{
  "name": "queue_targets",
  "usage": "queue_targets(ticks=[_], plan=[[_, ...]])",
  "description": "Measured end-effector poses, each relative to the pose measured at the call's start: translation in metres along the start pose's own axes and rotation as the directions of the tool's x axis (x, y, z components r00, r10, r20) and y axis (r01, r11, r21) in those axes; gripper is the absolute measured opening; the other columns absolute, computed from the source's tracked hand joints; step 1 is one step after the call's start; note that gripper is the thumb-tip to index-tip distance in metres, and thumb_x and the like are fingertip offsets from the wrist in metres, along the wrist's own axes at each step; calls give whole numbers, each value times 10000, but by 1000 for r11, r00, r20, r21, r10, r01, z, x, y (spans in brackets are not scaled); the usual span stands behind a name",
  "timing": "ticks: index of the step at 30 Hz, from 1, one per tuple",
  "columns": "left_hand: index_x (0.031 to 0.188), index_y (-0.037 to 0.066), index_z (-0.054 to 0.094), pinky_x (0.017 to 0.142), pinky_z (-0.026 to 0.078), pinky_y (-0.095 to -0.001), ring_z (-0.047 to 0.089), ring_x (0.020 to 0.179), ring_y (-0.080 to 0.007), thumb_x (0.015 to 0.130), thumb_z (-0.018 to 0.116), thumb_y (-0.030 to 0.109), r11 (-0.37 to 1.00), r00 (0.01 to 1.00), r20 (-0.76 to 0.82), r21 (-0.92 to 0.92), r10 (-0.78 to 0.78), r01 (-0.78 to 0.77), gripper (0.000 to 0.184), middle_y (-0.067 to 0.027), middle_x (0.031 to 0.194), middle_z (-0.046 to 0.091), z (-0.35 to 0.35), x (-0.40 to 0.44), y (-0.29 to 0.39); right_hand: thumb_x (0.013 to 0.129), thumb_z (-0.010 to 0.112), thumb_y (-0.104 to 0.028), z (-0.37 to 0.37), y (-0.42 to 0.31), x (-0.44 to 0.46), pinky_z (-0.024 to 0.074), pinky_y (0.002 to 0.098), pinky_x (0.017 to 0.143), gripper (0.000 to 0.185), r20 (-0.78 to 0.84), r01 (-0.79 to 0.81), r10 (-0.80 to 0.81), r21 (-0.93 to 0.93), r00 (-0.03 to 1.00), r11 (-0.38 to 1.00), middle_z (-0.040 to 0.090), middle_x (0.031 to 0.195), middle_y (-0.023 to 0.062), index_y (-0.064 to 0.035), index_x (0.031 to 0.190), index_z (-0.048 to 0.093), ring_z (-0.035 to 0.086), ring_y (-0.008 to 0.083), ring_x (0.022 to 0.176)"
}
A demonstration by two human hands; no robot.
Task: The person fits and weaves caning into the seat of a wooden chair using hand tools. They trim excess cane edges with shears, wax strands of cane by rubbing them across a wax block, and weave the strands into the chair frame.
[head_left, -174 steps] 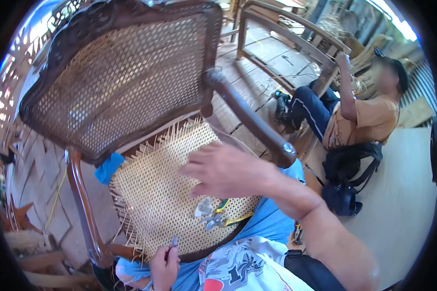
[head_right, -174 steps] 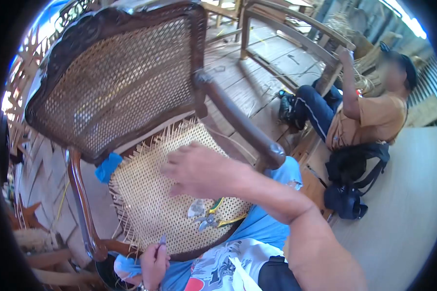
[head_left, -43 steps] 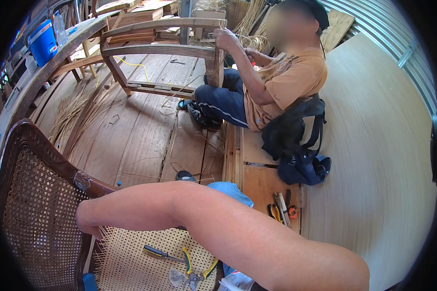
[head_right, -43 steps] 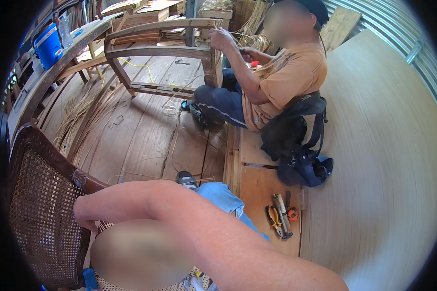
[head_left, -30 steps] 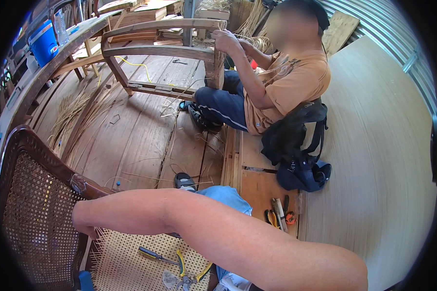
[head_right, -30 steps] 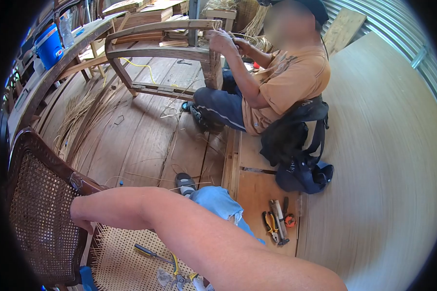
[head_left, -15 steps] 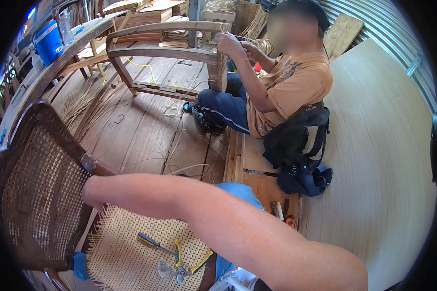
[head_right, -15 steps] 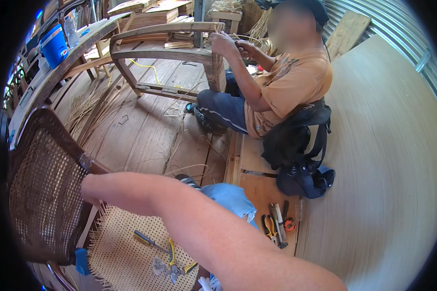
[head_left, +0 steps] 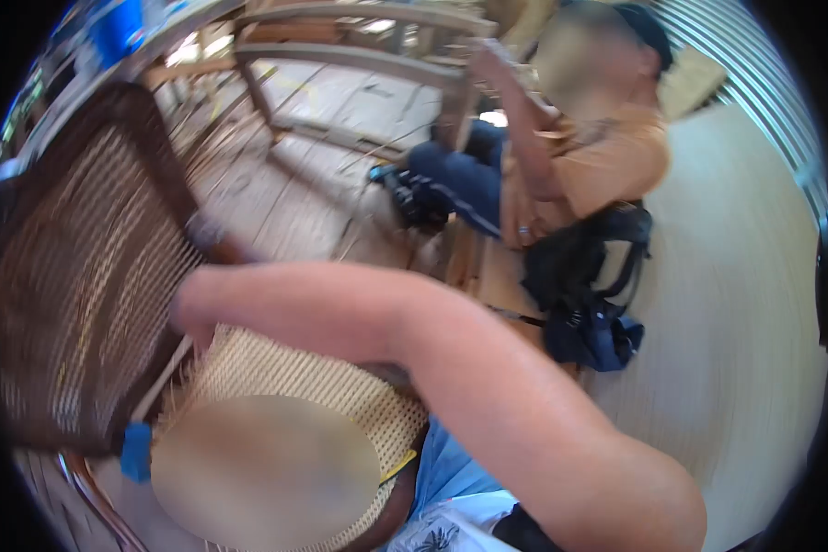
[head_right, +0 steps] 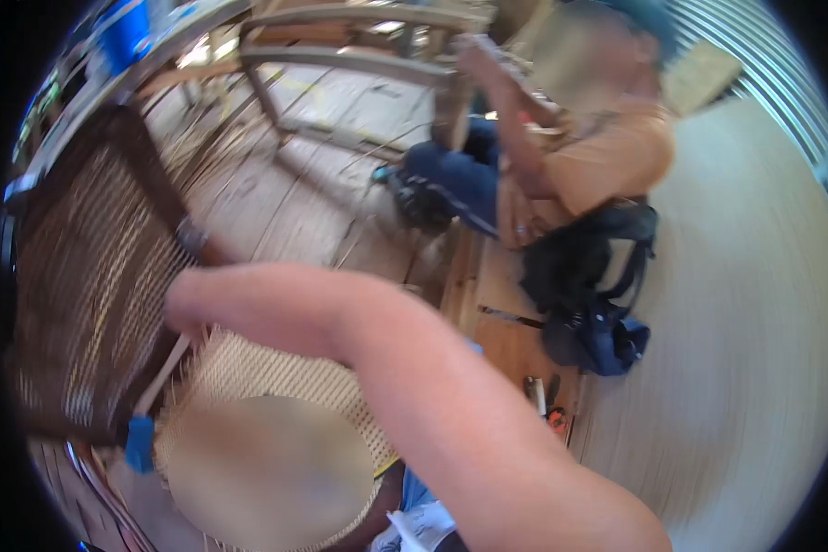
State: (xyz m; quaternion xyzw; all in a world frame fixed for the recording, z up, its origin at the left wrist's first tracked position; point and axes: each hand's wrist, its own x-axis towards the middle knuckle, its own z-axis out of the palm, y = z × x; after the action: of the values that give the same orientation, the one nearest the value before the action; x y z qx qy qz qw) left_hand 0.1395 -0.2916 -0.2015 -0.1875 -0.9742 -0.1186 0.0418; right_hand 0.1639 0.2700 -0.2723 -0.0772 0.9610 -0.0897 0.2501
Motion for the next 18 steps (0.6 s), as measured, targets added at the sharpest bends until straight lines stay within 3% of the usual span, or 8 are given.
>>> queue_targets(ticks=[4,5,6,8,9,11,14,18], plan=[[1413,78,625,1059,471,-394,603,1264,-325,1047,569,273,971,970,71,-39,-233,236,418,-243,1287,664,-15,-17,21,842,772,-515,-3,-11,-49,564,456,898,505,-74,-1,1,5,997,1000,734,1198,110,-170,1210,750,694,336,1094],[1316,61,671,965,499,-395,654,1136,-328,1045,586,286,980,979,40,-6,-199,199,362,-222,1163,700,-18,-19,33,879,719,-362,24,16,-17,551,446,928,436,-38,91,-86,176,996,980,733,1156,129,-139,1253,718,689,322,1087],[1219,45,717,871,526,-397,704,1009,-331,1043,602,300,986,986,9,29,-165,165,330,-201,1038,736,-21,-23,47,884,700,-315,17,4,-12,554,456,912,401,49,149,-144,-99,988,984,730,1123,175,-74,1205,716,691,334,1059],[1066,47,727,680,510,-432,675,755,-356,1000,674,331,999,965,-262,6,-33,36,296,-170,826,697,-13,-36,47,900,673,-297,17,-14,-9,548,480,864,363,-6,126,-129,-168,992,978,719,1052,213,-16,1128,696,691,379,1005],[1039,46,680,661,504,-436,670,728,-351,977,711,339,988,916,-389,148,98,-42,301,-160,818,685,-12,-40,45,901,687,-287,35,-7,-1,542,479,849,351,-162,211,-244,-199,956,957,716,1025,216,-11,1119,686,685,408,988],[1045,53,623,651,502,-441,671,723,-354,974,720,325,1000,908,-419,-26,-9,-2,297,-158,821,678,-25,-66,83,913,720,-243,27,-33,-1,527,497,925,322,-5,94,-95,-140,995,986,708,1108,204,-19,1142,686,668,400,1070],[1050,42,583,637,499,-453,656,701,-378,1030,627,254,867,986,-113,-496,-123,52,217,-183,797,653,-25,-127,110,923,716,-263,47,-56,4,515,500,957,351,-70,139,-161,-245,985,959,704,1152,198,-28,1183,688,661,389,1104],[1044,24,495,630,459,-569,638,729,-480,1089,477,250,684,889,457,-641,-24,348,232,-261,754,621,30,-197,118,931,712,-276,57,-121,22,516,495,962,389,-51,130,-144,-222,988,966,705,1185,192,-37,1238,688,659,390,1121]])
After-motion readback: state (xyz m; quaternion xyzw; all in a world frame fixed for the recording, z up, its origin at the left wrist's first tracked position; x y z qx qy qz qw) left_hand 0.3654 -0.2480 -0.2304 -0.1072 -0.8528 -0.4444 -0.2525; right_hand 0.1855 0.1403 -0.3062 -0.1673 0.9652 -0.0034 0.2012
